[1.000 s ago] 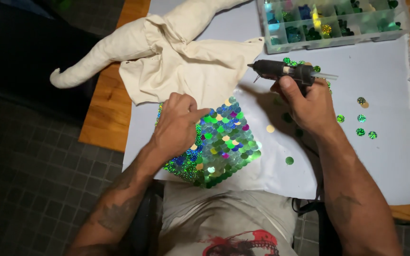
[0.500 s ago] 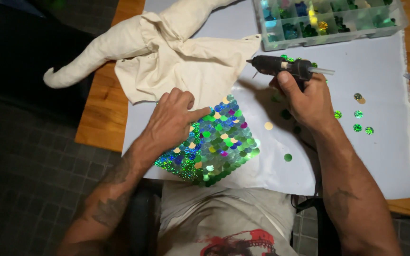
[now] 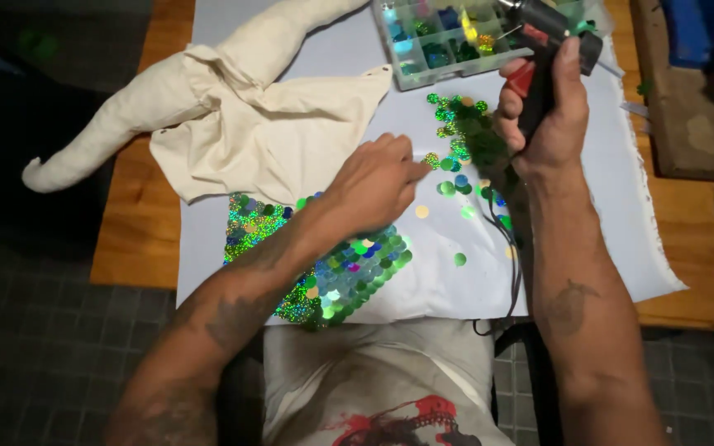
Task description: Decorating a white fabric garment with green and blue sequins using a hot glue gun
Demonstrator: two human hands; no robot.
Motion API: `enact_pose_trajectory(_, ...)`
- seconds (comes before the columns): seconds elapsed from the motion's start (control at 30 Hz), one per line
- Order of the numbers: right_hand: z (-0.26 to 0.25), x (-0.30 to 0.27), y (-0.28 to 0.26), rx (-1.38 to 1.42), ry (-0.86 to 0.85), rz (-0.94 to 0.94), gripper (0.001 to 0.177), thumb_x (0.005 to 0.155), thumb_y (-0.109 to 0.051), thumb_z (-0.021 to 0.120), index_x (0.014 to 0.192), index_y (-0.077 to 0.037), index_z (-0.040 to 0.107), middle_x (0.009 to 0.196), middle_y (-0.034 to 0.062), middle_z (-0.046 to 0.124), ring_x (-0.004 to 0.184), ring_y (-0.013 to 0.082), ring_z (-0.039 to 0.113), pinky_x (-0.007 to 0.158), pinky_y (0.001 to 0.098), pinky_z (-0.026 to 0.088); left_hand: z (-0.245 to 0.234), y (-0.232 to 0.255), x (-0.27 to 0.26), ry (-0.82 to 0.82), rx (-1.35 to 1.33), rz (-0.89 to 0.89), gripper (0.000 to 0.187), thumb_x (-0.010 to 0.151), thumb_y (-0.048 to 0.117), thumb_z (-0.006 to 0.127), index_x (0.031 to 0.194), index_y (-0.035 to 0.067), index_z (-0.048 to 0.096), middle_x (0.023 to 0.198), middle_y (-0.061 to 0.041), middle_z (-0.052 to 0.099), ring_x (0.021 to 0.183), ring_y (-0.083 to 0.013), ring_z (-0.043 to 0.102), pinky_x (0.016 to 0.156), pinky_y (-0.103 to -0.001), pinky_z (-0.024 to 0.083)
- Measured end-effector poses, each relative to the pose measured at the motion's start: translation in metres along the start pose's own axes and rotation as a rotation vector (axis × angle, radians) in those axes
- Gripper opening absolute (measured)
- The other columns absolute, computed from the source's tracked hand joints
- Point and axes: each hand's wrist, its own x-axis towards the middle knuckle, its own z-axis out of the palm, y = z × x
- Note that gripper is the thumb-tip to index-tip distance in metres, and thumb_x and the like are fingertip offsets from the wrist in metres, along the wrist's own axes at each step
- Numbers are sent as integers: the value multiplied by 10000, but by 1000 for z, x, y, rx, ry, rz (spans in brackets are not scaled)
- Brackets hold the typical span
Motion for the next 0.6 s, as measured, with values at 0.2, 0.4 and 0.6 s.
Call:
enact_pose_trajectory(0.2,-1,0,1,-87,11,44,665,793,-678,554,919,-41,699,577,39,494,317,101,344,298,191,210,17,-26,51,-152,24,-152,215,857,317,795,941,125,744,945,-132,627,939,-380,595,718,-523,463)
enact_pose_trajectory(0.4,4,-5,-2,-161,-20,17,669,836,-663,548,925,-18,702,573,47,489,328,108,360,319,195,243,10,-27,55,-191,-16,-207,184,828,213,760,774,155,594,767,-67,561,830,-302,549,652,-473,427)
enact_pose_trajectory(0.6,8,-11,3,-396,-113,53,623,921,-625,505,958,-24,663,580,34,475,356,108,354,320,231,218,-15,-32,36,-105,-194,-236,169,872,209,741,780,156,609,733,-18,616,716,-187,589,679,-370,425)
